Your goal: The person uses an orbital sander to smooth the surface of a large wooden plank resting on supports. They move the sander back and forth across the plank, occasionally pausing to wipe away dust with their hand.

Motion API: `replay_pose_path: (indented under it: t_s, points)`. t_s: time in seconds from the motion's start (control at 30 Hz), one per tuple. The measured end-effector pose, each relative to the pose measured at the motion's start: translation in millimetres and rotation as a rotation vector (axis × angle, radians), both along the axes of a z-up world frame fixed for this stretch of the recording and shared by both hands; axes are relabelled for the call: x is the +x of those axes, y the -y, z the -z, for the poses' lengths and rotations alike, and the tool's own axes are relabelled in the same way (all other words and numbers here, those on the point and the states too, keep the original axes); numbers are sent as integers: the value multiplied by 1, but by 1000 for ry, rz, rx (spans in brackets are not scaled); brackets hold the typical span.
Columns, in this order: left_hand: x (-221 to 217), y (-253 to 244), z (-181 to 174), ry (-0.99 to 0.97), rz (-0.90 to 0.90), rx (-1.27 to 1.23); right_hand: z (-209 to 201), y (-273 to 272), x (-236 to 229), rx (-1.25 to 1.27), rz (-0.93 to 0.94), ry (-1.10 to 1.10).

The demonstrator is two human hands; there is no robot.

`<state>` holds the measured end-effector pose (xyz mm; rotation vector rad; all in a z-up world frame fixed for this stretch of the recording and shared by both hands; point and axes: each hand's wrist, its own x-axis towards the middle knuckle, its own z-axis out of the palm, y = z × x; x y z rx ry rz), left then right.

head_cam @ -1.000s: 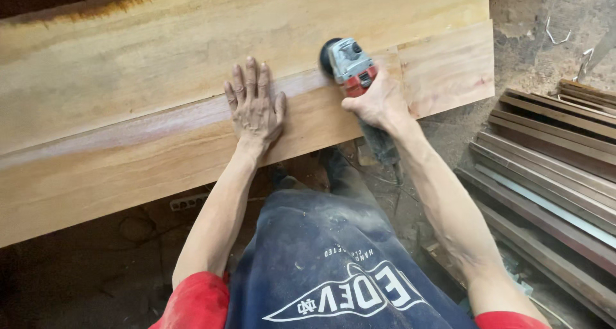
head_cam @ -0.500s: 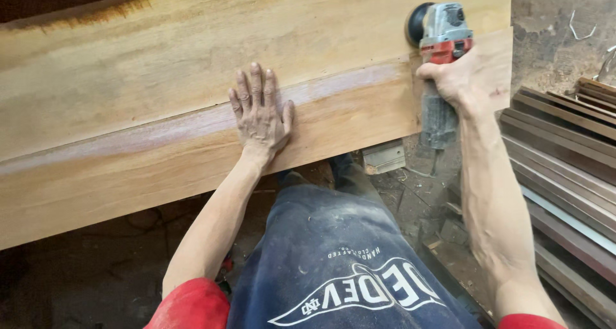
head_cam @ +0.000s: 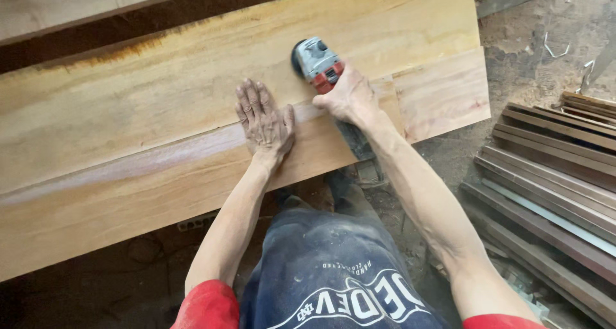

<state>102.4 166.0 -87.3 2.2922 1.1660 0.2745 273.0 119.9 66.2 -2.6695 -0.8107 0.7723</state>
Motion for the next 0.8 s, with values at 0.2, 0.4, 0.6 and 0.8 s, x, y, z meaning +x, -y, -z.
replay_pose_path:
  t_s: [0.2,0.4,0.6,0.8]
  points:
    - [48,-19,-22,-93,40,-47,-16,31,125,11,93,48]
    - [71,-24,-33,-145,68,-68,-16,41,222,166,106,65]
    - [72,-25,-28,-145,74,-19,-33,46,264,184,252,6]
    - [70,-22,-23,-128,66,-39,-22,10,215,70,134,-8]
